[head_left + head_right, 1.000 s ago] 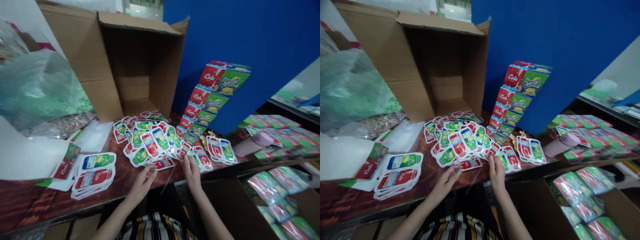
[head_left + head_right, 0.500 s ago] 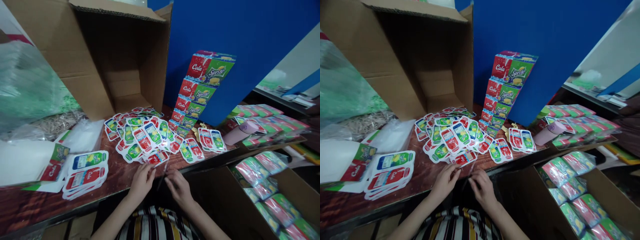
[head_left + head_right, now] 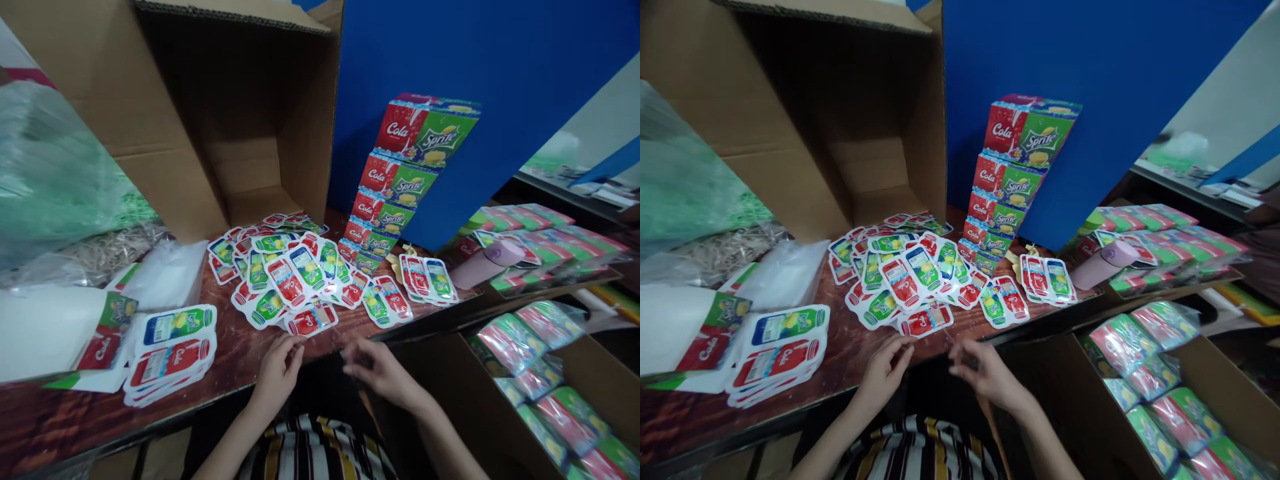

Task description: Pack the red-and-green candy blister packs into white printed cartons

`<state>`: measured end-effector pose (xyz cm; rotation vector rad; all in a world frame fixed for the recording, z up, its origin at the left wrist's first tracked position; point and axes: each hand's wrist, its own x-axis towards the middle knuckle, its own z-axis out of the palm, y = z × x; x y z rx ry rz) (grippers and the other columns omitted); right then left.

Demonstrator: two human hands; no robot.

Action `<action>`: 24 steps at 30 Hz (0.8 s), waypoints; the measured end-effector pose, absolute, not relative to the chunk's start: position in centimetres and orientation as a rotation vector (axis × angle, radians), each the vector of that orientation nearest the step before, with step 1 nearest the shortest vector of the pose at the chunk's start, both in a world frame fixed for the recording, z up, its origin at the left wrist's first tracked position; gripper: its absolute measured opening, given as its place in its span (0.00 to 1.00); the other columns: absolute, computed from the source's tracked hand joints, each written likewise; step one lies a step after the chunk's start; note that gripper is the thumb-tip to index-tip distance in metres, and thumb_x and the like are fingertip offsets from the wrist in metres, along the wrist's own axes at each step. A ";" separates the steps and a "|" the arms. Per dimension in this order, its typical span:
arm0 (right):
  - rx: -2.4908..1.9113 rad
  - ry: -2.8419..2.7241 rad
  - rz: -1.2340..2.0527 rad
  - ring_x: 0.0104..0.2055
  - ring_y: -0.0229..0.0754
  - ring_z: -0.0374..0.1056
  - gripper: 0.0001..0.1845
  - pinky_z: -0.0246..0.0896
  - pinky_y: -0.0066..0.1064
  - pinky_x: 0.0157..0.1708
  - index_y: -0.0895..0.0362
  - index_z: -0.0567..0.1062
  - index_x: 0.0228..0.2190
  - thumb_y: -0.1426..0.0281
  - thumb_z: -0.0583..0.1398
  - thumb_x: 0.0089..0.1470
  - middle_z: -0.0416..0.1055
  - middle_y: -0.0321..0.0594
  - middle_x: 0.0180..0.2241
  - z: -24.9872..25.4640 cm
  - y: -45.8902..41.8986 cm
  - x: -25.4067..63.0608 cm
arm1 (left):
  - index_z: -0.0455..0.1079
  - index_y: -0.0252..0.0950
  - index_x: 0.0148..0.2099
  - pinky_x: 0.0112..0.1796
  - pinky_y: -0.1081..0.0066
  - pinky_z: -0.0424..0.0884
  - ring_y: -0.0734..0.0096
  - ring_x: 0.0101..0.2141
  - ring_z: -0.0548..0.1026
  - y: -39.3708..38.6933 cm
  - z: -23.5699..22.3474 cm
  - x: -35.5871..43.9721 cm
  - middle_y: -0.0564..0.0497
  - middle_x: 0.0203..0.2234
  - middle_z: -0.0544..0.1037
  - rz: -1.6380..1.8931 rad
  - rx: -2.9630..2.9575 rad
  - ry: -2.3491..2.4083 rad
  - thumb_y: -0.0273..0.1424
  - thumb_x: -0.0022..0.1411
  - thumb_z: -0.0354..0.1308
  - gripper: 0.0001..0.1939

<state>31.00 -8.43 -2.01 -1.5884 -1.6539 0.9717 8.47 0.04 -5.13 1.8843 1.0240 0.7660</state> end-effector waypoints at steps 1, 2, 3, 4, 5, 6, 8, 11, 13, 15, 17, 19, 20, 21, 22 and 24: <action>-1.607 -1.745 1.052 0.31 0.39 0.69 0.09 0.64 0.27 0.31 0.53 0.74 0.38 0.64 0.60 0.55 0.74 0.36 0.30 -1.4 -9.2 32.4 | 0.71 0.36 0.43 0.41 0.64 0.71 0.64 0.39 0.74 0.1 -5.2 8.5 0.45 0.37 0.76 0.776 1.880 1.029 0.33 0.65 0.48 0.12; -1.694 -1.794 0.992 0.32 0.41 0.71 0.10 0.64 0.28 0.32 0.52 0.75 0.39 0.63 0.60 0.55 0.75 0.36 0.32 -0.8 -9.7 33.8 | 0.72 0.37 0.43 0.41 0.64 0.71 0.64 0.39 0.74 0.2 -5.4 8.5 0.45 0.38 0.76 0.788 1.873 1.039 0.33 0.65 0.48 0.12; -1.837 -1.797 0.845 0.34 0.43 0.72 0.11 0.65 0.30 0.34 0.52 0.76 0.39 0.62 0.58 0.57 0.76 0.38 0.33 -0.4 -10.0 35.1 | 0.72 0.37 0.43 0.41 0.64 0.71 0.63 0.39 0.75 0.2 -5.5 8.5 0.45 0.38 0.77 0.798 1.864 1.052 0.34 0.65 0.49 0.12; -1.998 -1.769 0.672 0.35 0.45 0.72 0.12 0.64 0.32 0.36 0.52 0.77 0.37 0.62 0.56 0.58 0.77 0.40 0.33 -0.2 -10.2 36.5 | 0.72 0.37 0.43 0.41 0.64 0.71 0.63 0.40 0.75 0.3 -5.7 8.6 0.45 0.38 0.77 0.806 1.853 1.066 0.34 0.64 0.49 0.12; -2.149 -1.735 0.530 0.36 0.46 0.72 0.12 0.64 0.34 0.37 0.52 0.78 0.35 0.63 0.55 0.58 0.77 0.41 0.33 0.0 -10.3 37.7 | 0.72 0.37 0.43 0.41 0.64 0.72 0.63 0.39 0.75 0.4 -5.9 8.6 0.45 0.38 0.77 0.813 1.843 1.077 0.34 0.64 0.50 0.12; -2.270 -1.717 0.470 0.36 0.47 0.72 0.11 0.63 0.35 0.38 0.52 0.79 0.32 0.65 0.56 0.57 0.77 0.42 0.32 0.0 -10.3 38.8 | 0.72 0.37 0.43 0.41 0.65 0.72 0.63 0.39 0.76 0.4 -6.0 8.6 0.45 0.38 0.78 0.818 1.835 1.082 0.35 0.64 0.50 0.12; -2.360 -1.763 0.599 0.35 0.47 0.73 0.08 0.62 0.33 0.36 0.51 0.79 0.31 0.68 0.59 0.53 0.78 0.40 0.31 -0.2 -10.5 40.6 | 0.73 0.37 0.43 0.41 0.65 0.72 0.63 0.39 0.76 0.5 -6.3 8.6 0.45 0.38 0.78 0.823 1.839 1.080 0.35 0.64 0.51 0.12; -2.337 -1.784 0.727 0.35 0.46 0.73 0.11 0.61 0.31 0.35 0.49 0.78 0.38 0.63 0.60 0.52 0.78 0.38 0.33 -0.5 -10.6 41.8 | 0.73 0.37 0.42 0.44 0.64 0.71 0.63 0.41 0.76 0.6 -6.4 8.4 0.45 0.39 0.78 0.841 1.862 1.076 0.35 0.64 0.51 0.12; -2.535 -1.624 0.430 0.33 0.46 0.73 0.15 0.60 0.31 0.31 0.51 0.77 0.38 0.57 0.57 0.57 0.77 0.41 0.33 -0.7 -10.3 41.9 | 0.73 0.37 0.42 0.45 0.64 0.71 0.63 0.42 0.76 0.5 -6.3 8.3 0.46 0.39 0.78 0.853 1.878 1.070 0.35 0.64 0.52 0.11; -2.703 -1.402 0.047 0.33 0.46 0.72 0.18 0.57 0.31 0.29 0.54 0.77 0.36 0.57 0.53 0.60 0.75 0.44 0.36 -1.1 -9.5 41.9 | 0.74 0.38 0.42 0.44 0.64 0.71 0.64 0.41 0.76 0.4 -6.3 8.4 0.47 0.38 0.78 0.860 1.896 1.063 0.34 0.64 0.51 0.11; -2.722 -1.305 -0.128 0.37 0.47 0.71 0.18 0.59 0.32 0.31 0.56 0.76 0.38 0.60 0.51 0.62 0.74 0.47 0.40 -1.6 -8.2 41.9 | 0.74 0.38 0.42 0.43 0.65 0.71 0.64 0.40 0.76 0.3 -6.3 8.5 0.47 0.37 0.78 0.866 1.914 1.073 0.34 0.64 0.51 0.11; -2.740 -1.263 -0.120 0.44 0.52 0.69 0.20 0.60 0.35 0.37 0.58 0.76 0.41 0.58 0.52 0.61 0.72 0.51 0.41 -2.3 -6.7 42.0 | 0.74 0.38 0.41 0.42 0.65 0.71 0.64 0.39 0.76 0.2 -6.4 8.6 0.47 0.36 0.78 0.877 1.933 1.091 0.33 0.64 0.51 0.11; -2.766 -1.219 -0.087 0.46 0.55 0.67 0.22 0.60 0.38 0.39 0.60 0.76 0.41 0.56 0.53 0.60 0.72 0.53 0.42 -2.6 -6.1 42.0 | 0.74 0.38 0.41 0.42 0.65 0.71 0.64 0.39 0.76 0.2 -6.4 8.6 0.47 0.36 0.77 0.883 1.941 1.098 0.33 0.64 0.51 0.11; -2.790 -1.164 -0.045 0.48 0.59 0.65 0.24 0.60 0.41 0.40 0.61 0.76 0.41 0.54 0.53 0.59 0.71 0.56 0.43 -2.8 -5.5 42.0 | 0.74 0.38 0.41 0.42 0.64 0.72 0.64 0.39 0.76 0.2 -6.5 8.7 0.47 0.36 0.77 0.888 1.950 1.100 0.33 0.64 0.51 0.11; -2.804 -1.108 -0.002 0.49 0.61 0.64 0.25 0.60 0.43 0.41 0.62 0.75 0.41 0.53 0.54 0.58 0.70 0.58 0.44 -3.0 -5.1 42.1 | 0.74 0.38 0.41 0.42 0.64 0.72 0.64 0.39 0.76 0.1 -6.5 8.7 0.47 0.36 0.77 0.892 1.957 1.099 0.33 0.64 0.51 0.11; -2.791 -1.040 0.072 0.48 0.61 0.64 0.25 0.61 0.44 0.40 0.62 0.74 0.41 0.52 0.55 0.56 0.70 0.58 0.44 -3.4 -4.5 42.3 | 0.74 0.37 0.41 0.42 0.64 0.72 0.63 0.40 0.76 0.1 -6.6 8.7 0.46 0.37 0.77 0.900 1.967 1.096 0.34 0.64 0.51 0.11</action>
